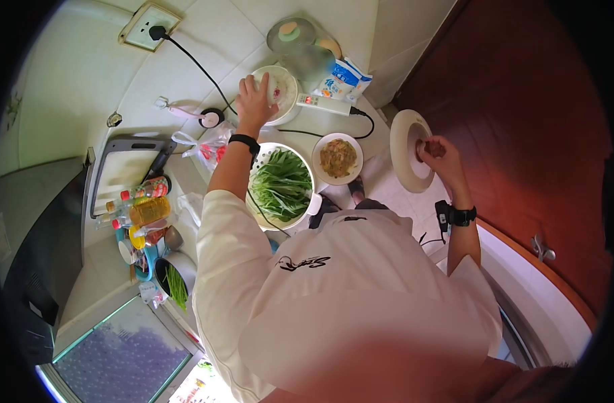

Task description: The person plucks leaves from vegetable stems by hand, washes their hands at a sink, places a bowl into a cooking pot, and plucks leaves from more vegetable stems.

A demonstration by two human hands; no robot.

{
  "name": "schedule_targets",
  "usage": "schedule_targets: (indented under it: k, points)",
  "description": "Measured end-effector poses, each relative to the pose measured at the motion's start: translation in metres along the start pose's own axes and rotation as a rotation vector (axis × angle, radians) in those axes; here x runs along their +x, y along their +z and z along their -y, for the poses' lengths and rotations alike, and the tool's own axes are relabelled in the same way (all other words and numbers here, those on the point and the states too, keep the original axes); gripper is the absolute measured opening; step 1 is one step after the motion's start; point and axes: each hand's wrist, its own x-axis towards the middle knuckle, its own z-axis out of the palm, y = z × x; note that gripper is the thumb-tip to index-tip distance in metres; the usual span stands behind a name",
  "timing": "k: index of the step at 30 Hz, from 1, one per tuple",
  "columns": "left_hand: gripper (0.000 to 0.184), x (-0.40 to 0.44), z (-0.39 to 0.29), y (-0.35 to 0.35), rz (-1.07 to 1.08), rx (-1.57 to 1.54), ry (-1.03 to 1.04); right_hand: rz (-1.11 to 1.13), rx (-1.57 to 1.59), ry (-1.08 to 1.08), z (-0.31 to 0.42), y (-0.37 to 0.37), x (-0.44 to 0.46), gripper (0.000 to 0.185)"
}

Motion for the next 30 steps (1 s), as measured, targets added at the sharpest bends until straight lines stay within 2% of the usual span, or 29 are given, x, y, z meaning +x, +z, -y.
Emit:
schedule_targets:
  k: [8, 11, 13, 21, 23, 24, 26, 28, 30]
  points:
    - [0.089, 0.0, 0.014, -0.008, 0.059, -0.06, -0.007, 0.013, 0.004, -0.009, 0.0, 0.001, 0.008, 0.027]
    - [0.088, -0.004, 0.014, -0.015, -0.005, -0.122, -0.099, 0.037, 0.025, -0.022, 0.005, 0.004, 0.014, 0.027]
    - [0.091, -0.009, 0.018, -0.015, -0.071, -0.258, -0.347, 0.065, 0.043, -0.057, 0.014, 0.008, 0.022, 0.029]
    - [0.084, -0.048, 0.058, 0.027, -0.403, -0.604, -0.492, 0.128, -0.089, -0.138, 0.034, 0.034, 0.053, 0.029]
    - [0.068, -0.054, 0.055, 0.029, -0.437, -1.268, -0.756, 0.149, -0.107, -0.145, 0.037, 0.041, 0.059, 0.029]
    - [0.068, -0.059, 0.055, 0.028, -0.447, -1.267, -0.768, 0.156, -0.125, -0.155, 0.039, 0.045, 0.061, 0.029]
    - [0.056, -0.066, 0.056, 0.019, -0.437, -1.795, -1.015, 0.174, -0.15, -0.175, 0.042, 0.052, 0.068, 0.028]
    - [0.052, -0.072, 0.057, 0.015, -0.451, -1.834, -0.98, 0.192, -0.128, -0.171, 0.048, 0.061, 0.074, 0.029]
    - [0.054, -0.079, 0.058, 0.008, -0.409, -2.055, -0.975, 0.203, -0.169, -0.218, 0.057, 0.072, 0.081, 0.03]
